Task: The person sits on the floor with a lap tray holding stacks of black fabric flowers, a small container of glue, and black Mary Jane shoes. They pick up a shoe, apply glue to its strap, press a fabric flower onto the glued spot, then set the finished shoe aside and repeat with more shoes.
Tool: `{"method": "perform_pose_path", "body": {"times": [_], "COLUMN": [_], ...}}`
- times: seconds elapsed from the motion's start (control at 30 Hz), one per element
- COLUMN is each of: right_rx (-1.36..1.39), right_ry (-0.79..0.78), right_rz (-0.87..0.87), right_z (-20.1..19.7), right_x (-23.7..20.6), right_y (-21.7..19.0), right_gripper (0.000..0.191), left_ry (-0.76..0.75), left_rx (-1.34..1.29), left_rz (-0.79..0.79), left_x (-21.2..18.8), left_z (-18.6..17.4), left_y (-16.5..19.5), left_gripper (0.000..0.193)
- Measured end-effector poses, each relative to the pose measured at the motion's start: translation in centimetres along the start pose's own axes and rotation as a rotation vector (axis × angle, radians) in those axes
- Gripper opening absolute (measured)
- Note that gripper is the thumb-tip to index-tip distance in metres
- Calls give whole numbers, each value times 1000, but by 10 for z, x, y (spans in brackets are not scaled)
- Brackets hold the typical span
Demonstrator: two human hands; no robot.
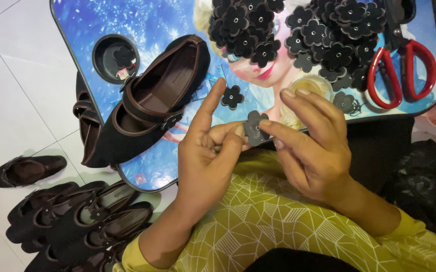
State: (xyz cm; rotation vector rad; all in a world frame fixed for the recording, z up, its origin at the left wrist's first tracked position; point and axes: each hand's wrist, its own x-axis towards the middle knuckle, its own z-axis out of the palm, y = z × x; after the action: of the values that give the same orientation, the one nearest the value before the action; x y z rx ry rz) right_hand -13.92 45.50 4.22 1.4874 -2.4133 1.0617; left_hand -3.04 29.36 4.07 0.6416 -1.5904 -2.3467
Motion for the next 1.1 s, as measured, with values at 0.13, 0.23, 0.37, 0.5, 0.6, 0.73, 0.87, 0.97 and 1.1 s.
{"method": "perform_pose_path", "body": {"times": [0.13, 0.23, 0.37, 0.5, 0.6, 0.73, 0.87, 0.97, 1.1], "right_rx": [1, -4, -85, -63, 2, -44, 46, 173, 241], "right_ry": [-39, -39, -5, -43, -72, -12, 70, 50, 14], "right_rz": [-72, -93, -49, -92, -149, -78, -73, -144, -158], "right_z": [0, 3, 7, 7, 9, 7, 13, 18, 30], "right_x": [1, 3, 4, 5, 8, 15, 27, 34, 39], "right_y": [-4, -5, -7, -8, -11, -19, -22, -26, -36], "right_gripper": [37, 37, 39, 41, 42, 37, 36, 37, 40], "left_ry": [23, 1, -11, 20, 33, 24, -4, -45, -4], "left_rx": [-25, -8, 24, -36, -43, -55, -114, -209, -89], "left_rz": [-22, -25, -19, -25, -37, -22, -77, -62, -126], "left_x": [1, -1, -3, -3, -3, -5, -10, -12, -20], "left_z": [-3, -4, -8, -11, -14, -23, -36, -45, -60], "left_y": [-1, -3, -2, 0, 1, 2, 5, 8, 15], "left_gripper": [71, 72, 74, 72, 72, 71, 71, 72, 71]}}
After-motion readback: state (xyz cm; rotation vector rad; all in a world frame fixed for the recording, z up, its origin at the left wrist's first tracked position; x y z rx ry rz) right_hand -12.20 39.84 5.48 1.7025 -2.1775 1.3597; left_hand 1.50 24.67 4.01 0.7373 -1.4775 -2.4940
